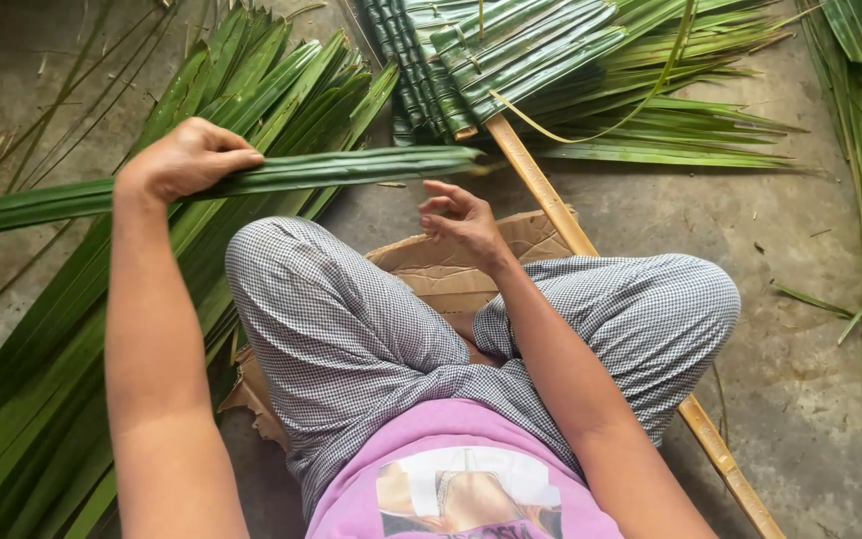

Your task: Weaving individual palm leaves onto a wooden stick to create a thatched mat.

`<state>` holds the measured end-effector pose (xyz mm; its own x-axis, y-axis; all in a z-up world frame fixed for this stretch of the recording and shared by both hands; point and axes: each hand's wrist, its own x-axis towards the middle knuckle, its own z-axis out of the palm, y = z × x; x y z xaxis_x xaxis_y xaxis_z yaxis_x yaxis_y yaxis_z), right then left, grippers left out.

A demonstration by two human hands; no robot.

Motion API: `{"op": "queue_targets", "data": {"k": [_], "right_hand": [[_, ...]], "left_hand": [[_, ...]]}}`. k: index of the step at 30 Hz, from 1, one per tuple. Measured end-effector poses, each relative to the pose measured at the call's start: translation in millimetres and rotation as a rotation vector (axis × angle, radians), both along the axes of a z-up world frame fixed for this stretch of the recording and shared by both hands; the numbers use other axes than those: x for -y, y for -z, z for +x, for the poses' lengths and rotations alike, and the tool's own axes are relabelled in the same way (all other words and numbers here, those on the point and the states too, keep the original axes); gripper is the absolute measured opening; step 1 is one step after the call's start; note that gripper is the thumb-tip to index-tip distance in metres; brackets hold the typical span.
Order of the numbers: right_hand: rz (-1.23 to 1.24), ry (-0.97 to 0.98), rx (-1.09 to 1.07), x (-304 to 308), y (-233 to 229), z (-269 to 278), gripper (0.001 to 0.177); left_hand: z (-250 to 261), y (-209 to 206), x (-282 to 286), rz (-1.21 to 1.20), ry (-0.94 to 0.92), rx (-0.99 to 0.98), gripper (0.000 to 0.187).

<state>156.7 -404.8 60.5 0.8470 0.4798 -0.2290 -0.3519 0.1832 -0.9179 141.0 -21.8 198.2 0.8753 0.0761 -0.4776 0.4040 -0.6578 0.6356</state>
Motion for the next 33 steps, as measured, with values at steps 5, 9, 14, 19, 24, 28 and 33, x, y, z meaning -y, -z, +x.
{"op": "queue_targets", "data": {"k": [5, 9, 14, 19, 24, 28, 33], "right_hand": [[0.266, 0.098, 0.017, 3, 8, 5, 0.059], [0.468, 0.325, -0.04, 17, 15, 19, 0.056], [0.512, 0.564, -0.09, 35, 34, 41, 0.041], [0.495, 0.719, -0.063, 52, 52, 65, 0.024], [0.438, 0.751, -0.088, 47, 51, 66, 0.027], [0.457, 0.716, -0.105, 41, 27, 59, 0.027], [0.543, 0.729, -0.245, 43, 40, 62, 0.02]], "left_hand": [[36, 21, 50, -0.17, 0.27, 0.048, 0.027], [89, 78, 87, -0.152, 0.44, 0.037, 0.029], [123, 96, 131, -0.165, 0.456, -0.008, 0.038], [118, 103, 164, -0.232, 0.421, -0.071, 0.06], [111, 102, 159, -0.422, 0.362, -0.089, 0.049], [113, 109, 151, -0.458, 0.351, -0.101, 0.047], [119, 119, 145, -0.369, 0.324, 0.02, 0.039]]}}
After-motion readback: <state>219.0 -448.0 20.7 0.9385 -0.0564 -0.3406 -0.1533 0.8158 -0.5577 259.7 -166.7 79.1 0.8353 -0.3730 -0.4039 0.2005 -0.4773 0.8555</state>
